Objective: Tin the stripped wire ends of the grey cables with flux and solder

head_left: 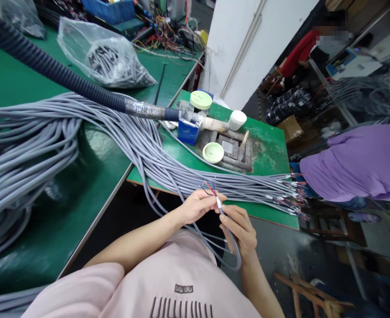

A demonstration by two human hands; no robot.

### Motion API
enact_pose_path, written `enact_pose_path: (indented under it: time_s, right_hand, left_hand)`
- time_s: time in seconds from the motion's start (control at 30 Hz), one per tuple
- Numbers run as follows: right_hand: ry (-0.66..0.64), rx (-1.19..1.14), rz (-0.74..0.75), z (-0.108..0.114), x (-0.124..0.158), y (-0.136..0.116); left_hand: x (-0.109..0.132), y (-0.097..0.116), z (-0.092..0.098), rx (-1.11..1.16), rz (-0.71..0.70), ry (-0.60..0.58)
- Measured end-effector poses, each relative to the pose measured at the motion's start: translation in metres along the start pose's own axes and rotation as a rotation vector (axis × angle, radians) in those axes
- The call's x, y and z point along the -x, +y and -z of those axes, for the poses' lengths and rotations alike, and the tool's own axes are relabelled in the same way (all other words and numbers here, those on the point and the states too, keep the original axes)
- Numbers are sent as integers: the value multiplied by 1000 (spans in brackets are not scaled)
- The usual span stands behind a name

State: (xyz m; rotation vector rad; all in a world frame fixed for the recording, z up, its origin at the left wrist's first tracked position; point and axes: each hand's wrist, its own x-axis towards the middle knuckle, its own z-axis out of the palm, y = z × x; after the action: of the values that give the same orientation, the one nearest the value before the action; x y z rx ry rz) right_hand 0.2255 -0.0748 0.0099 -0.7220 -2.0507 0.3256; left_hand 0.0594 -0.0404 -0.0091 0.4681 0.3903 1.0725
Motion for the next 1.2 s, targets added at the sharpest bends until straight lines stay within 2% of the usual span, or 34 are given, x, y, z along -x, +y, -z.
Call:
enact_pose_path:
  time_s: [0.27, 0.67, 0.9, 1.2]
  right_hand:
    - [14, -138, -81, -5, 5, 4]
    - [15, -169, -210, -6, 10, 2]
    - [117, -285, -318, -16, 11, -2]
    - [145, -481, -460, -27, 27, 4]
  left_hand:
    - [-1, 0, -2, -29, 5, 56]
    - [-1, -2, 1, -86, 8, 137]
    - [0, 2, -5, -219, -54, 215]
    - [3, 8, -11, -362, -142, 255]
